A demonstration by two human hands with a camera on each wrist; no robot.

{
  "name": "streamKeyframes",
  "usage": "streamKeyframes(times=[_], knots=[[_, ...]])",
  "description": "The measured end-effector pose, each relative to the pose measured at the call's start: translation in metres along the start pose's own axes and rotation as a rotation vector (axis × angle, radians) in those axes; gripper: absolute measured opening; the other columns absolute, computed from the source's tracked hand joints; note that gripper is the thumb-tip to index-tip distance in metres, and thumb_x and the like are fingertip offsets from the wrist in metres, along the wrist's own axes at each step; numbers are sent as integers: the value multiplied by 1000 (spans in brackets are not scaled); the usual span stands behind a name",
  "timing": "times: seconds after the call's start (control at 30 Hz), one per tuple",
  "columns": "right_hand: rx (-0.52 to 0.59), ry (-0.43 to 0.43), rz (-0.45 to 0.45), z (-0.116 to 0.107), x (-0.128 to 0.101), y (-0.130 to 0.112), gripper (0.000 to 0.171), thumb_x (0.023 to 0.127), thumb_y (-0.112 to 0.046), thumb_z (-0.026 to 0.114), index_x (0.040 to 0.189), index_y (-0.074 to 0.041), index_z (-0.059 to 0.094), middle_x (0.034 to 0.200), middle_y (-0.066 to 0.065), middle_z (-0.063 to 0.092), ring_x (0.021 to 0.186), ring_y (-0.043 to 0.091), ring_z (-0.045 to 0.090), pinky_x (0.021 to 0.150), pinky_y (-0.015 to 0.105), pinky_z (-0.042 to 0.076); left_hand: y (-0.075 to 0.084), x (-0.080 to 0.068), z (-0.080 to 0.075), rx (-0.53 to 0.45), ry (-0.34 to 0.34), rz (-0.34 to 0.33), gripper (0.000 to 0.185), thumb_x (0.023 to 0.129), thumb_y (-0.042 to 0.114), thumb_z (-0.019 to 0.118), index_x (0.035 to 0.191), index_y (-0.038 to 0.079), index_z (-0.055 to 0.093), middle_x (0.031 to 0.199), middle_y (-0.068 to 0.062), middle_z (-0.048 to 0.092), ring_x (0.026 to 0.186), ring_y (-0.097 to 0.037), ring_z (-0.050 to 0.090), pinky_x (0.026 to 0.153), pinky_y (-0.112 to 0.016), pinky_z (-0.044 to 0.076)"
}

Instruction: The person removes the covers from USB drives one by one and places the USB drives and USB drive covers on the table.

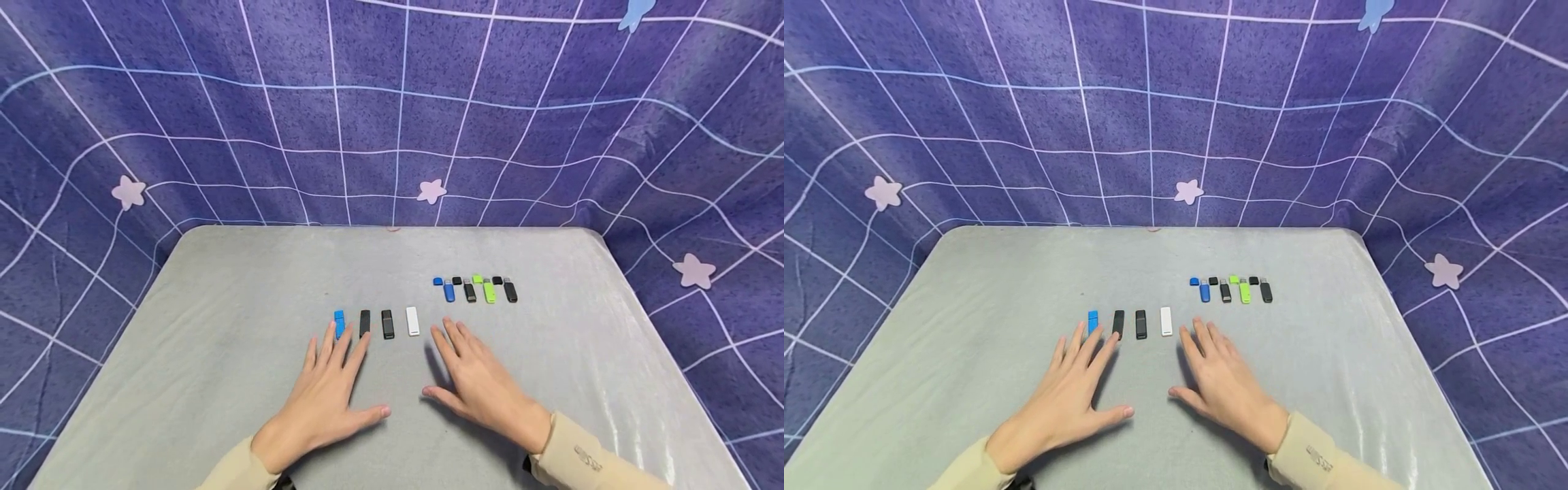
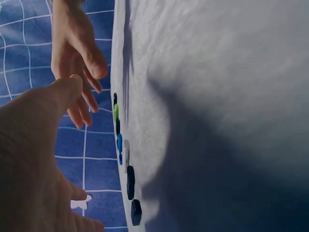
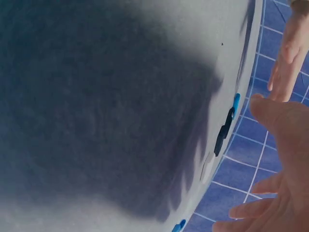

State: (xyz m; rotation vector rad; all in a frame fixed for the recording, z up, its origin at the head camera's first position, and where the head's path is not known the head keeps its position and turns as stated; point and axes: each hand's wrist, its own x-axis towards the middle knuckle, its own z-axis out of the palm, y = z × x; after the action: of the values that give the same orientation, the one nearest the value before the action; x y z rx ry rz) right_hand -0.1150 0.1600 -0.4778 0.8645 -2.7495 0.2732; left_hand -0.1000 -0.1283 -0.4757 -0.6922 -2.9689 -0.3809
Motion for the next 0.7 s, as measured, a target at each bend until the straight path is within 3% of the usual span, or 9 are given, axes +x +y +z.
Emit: streamKeyframes(times=[0.27,0.7], knots=[[108,-38,-29,0,18,5,93,91,-51,76,155,5,37,155,36,38,139,54,45,114,56,40,-2,-30,-1,-8,-17,-42,114,77,86,62,163,18,30,168,-17,27,157,-45,14,121,-69,17],[133,-92,-94,16,48,0,83,97,-36,72,155,8,34,155,38,37,140,54,44,114,54,39,-3,-55,4,-47,-49,-108,114,78,89,57,163,19,30,166,-16,32,157,-45,15,118,-72,19]])
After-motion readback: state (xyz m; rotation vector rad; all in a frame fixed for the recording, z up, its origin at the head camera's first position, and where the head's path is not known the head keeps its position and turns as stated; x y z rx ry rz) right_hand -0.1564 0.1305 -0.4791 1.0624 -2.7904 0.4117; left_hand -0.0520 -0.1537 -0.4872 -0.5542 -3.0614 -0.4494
